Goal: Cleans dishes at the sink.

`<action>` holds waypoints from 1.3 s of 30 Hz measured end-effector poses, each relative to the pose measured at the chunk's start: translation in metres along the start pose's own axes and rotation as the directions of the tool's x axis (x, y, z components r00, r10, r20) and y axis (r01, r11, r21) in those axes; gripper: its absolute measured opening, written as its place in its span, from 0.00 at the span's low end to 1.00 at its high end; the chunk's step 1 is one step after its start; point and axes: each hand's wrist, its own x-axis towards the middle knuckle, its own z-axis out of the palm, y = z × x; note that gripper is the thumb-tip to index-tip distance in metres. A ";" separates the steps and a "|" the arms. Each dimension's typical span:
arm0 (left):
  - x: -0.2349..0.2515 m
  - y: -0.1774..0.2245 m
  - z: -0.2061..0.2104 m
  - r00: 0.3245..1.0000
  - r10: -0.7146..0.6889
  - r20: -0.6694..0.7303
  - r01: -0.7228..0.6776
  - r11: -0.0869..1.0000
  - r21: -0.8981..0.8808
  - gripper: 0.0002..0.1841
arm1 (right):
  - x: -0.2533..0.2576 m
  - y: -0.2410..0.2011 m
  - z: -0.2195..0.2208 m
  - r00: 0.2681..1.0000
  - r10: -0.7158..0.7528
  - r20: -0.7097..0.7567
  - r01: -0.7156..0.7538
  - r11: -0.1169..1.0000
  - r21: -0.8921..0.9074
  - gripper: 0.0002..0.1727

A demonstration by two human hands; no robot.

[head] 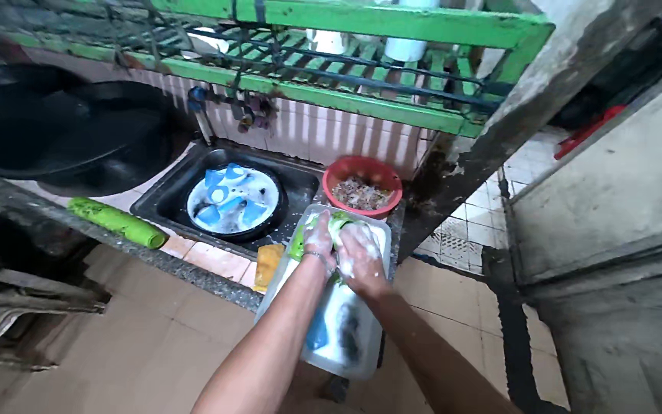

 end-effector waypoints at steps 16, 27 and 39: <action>0.056 0.056 -0.050 0.980 -0.028 0.198 -0.008 0.984 0.179 0.22 | 0.040 -0.055 0.036 0.875 0.277 0.397 -0.290 0.957 -0.028 0.20; 0.101 0.080 -0.082 0.964 0.035 0.263 -0.051 0.997 0.055 0.21 | 0.071 -0.085 0.081 0.858 0.404 0.316 -0.476 0.858 0.192 0.22; 0.192 0.104 -0.128 0.959 0.266 0.094 -0.279 0.839 0.468 0.36 | 0.045 -0.079 0.075 0.783 0.540 0.310 -0.622 0.678 0.392 0.24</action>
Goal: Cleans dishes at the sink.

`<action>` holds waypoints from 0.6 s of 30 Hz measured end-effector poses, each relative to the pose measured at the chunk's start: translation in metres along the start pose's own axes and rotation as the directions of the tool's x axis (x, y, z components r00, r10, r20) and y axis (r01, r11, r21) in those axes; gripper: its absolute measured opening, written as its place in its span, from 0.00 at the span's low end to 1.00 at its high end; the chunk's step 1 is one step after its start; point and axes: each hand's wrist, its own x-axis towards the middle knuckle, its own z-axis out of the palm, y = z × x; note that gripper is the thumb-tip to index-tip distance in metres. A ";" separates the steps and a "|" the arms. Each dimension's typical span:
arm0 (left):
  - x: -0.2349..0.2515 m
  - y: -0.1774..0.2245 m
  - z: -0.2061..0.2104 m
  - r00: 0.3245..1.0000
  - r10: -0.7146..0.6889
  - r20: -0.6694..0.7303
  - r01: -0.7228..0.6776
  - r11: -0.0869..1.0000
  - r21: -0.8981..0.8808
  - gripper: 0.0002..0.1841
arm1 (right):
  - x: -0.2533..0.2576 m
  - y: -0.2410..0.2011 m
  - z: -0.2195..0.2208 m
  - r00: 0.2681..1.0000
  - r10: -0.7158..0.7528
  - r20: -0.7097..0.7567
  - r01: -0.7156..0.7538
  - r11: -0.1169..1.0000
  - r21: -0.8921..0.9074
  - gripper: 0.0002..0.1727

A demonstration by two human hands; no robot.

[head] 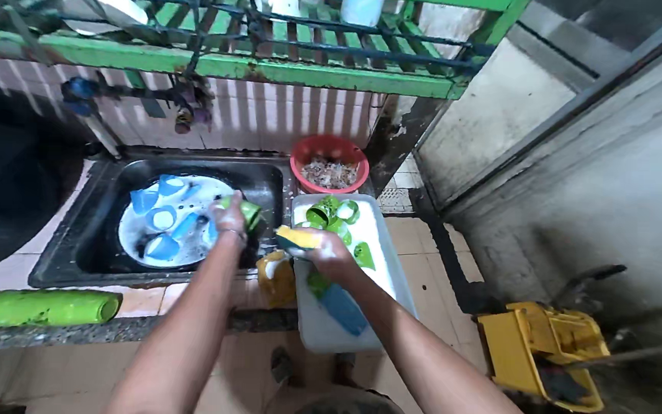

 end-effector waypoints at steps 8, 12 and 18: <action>-0.063 0.053 0.046 0.902 0.302 0.308 -0.426 0.737 0.524 0.19 | -0.034 0.051 -0.091 0.947 0.212 -0.240 -0.317 0.728 -0.608 0.22; -0.128 0.015 0.149 0.634 0.184 0.751 -0.695 0.562 0.449 0.17 | 0.000 0.097 -0.081 0.904 0.414 -0.110 -0.367 0.615 -0.698 0.33; -0.125 -0.031 0.228 0.734 -0.231 0.639 -0.568 0.309 0.763 0.29 | 0.010 0.116 -0.084 0.897 0.442 0.024 -0.358 0.756 -0.548 0.26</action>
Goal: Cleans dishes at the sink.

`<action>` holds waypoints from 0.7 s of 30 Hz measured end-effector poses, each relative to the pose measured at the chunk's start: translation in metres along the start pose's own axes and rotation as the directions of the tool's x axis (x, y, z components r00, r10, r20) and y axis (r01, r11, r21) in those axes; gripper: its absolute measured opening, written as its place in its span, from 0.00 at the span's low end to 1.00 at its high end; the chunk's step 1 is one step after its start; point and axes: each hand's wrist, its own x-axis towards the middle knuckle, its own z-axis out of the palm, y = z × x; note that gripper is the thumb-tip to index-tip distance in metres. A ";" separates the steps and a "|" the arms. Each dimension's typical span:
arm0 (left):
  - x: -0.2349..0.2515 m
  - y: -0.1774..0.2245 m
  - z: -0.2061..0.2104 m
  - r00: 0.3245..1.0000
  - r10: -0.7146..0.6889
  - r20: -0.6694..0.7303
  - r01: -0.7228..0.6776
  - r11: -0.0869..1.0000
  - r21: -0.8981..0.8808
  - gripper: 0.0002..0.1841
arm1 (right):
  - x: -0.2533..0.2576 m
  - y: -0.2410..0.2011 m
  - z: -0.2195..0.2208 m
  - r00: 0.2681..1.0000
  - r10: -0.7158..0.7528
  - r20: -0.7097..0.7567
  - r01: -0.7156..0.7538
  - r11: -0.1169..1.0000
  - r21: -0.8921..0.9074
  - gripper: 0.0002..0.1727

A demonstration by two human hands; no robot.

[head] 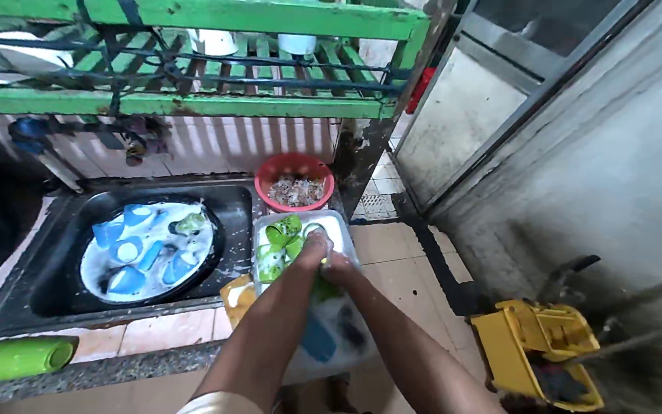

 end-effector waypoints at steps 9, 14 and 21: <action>-0.045 -0.008 -0.009 0.989 -0.066 -0.132 0.026 0.959 -0.282 0.21 | -0.095 0.002 -0.031 0.927 -0.017 -0.376 0.122 0.959 0.257 0.35; -0.075 -0.030 -0.032 0.960 -0.161 -0.228 0.076 0.938 -0.339 0.18 | -0.060 -0.009 -0.040 0.710 -0.325 -0.624 0.480 0.873 0.092 0.28; -0.127 -0.014 -0.025 0.964 0.050 -0.260 -0.134 0.939 -0.317 0.14 | -0.014 -0.017 -0.066 0.923 -0.303 -0.238 0.377 0.841 0.388 0.26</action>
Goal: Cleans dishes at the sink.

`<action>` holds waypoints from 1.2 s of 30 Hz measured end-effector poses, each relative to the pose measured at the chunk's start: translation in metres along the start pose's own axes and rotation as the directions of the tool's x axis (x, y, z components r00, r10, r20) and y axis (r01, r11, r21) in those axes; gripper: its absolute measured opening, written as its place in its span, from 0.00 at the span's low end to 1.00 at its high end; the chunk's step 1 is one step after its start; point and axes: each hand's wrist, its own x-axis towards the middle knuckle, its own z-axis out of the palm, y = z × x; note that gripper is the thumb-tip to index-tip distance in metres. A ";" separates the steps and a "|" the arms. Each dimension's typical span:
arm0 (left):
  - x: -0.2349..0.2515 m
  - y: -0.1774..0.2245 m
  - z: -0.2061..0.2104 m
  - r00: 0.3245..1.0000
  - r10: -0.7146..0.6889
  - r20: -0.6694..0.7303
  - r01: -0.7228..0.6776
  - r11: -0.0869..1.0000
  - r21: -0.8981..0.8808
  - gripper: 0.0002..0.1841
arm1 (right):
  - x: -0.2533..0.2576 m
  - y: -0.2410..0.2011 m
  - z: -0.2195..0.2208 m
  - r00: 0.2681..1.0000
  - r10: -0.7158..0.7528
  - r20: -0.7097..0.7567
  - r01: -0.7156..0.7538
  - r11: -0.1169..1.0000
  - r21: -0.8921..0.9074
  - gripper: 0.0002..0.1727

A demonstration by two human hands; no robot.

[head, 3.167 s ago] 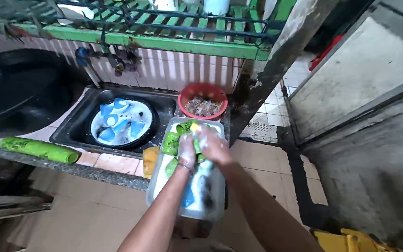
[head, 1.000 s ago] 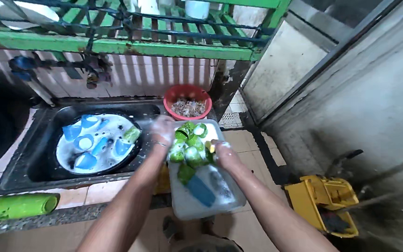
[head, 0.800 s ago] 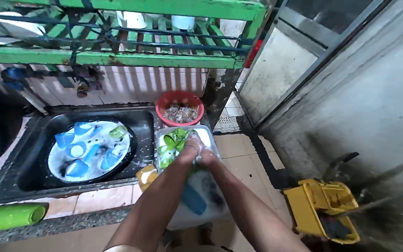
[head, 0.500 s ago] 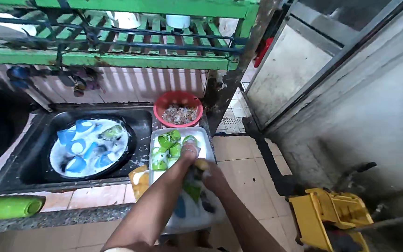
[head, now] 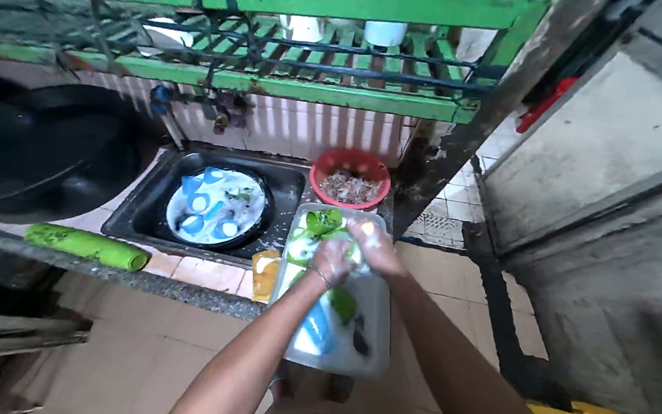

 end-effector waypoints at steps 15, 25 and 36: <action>0.011 -0.044 -0.006 0.934 0.228 -0.274 -0.343 0.783 -0.519 0.32 | -0.017 -0.001 -0.015 0.959 0.283 0.019 -0.229 0.733 0.640 0.29; 0.014 -0.015 0.030 0.907 -0.422 0.010 0.229 0.473 -0.851 0.32 | -0.034 -0.038 0.022 0.970 0.107 -0.218 -0.134 0.985 -0.112 0.34; -0.009 -0.038 -0.008 0.998 -0.038 0.052 0.063 0.732 -0.679 0.49 | -0.028 -0.051 0.010 0.946 0.181 -0.271 -0.122 0.968 0.219 0.27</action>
